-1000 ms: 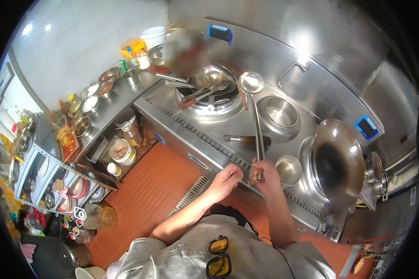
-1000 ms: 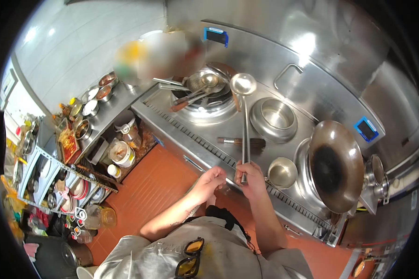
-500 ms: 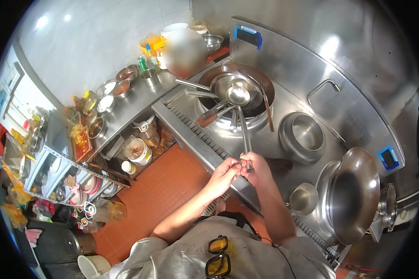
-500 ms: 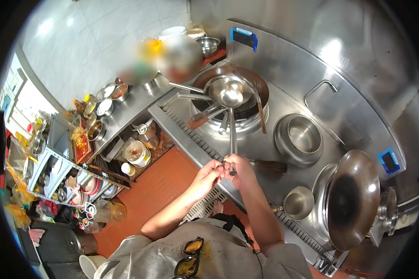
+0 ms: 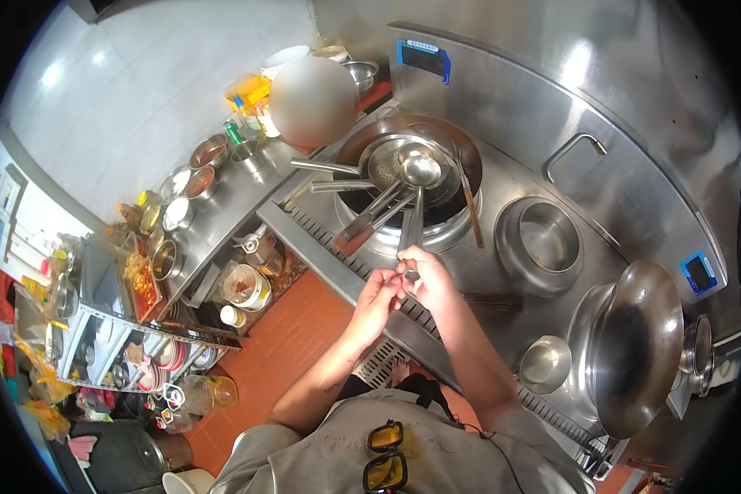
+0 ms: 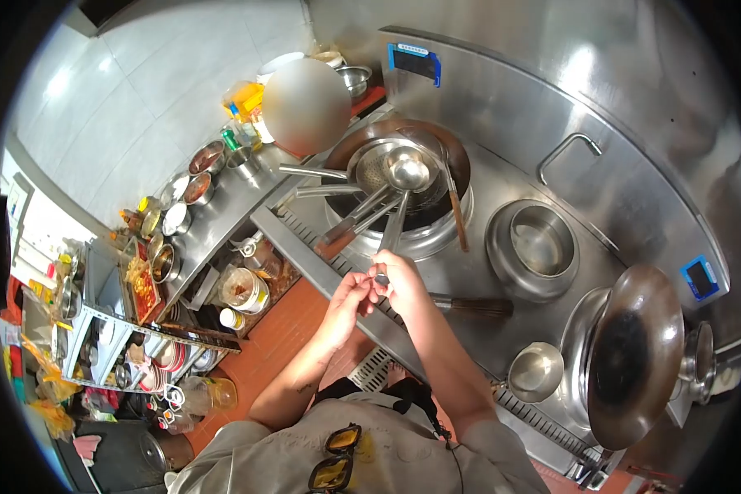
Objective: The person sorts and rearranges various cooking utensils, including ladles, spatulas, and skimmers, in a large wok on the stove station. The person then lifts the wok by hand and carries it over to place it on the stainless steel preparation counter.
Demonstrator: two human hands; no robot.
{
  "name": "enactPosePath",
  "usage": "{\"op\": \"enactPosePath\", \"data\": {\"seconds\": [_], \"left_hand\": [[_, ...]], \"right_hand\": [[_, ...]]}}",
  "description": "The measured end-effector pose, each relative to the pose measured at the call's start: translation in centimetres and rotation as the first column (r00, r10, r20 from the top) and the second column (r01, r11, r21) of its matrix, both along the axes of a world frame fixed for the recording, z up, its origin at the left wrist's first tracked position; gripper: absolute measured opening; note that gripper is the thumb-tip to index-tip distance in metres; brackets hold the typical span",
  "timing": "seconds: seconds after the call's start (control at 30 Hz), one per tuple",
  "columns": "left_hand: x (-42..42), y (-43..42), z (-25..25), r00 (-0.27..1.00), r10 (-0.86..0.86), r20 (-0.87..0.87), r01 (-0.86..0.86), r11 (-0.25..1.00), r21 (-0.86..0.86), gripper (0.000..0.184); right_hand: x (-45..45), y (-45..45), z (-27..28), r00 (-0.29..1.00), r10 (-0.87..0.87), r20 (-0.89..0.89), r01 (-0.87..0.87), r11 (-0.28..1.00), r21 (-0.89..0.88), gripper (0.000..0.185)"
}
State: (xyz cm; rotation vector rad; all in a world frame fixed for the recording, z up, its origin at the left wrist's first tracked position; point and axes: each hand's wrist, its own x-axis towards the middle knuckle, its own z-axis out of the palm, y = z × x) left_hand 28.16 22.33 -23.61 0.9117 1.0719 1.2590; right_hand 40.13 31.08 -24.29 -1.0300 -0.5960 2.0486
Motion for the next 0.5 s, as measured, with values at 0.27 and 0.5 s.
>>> {"op": "enactPosePath", "data": {"seconds": [0.27, 0.5], "left_hand": [[-4.6, 0.4, -1.2, 0.999, 0.05, -0.016, -0.05, 0.998, -0.037, 0.02], [-9.8, -1.8, -4.4, 0.994, -0.102, 0.034, 0.105, 0.99, -0.095, 0.026]], "right_hand": [[-4.1, 0.2, 0.5, 0.988, 0.088, -0.126, -0.098, 0.992, -0.076, 0.022], [-7.1, -2.7, -2.7, 0.97, 0.196, -0.143, -0.204, 0.978, -0.043, 0.02]]}}
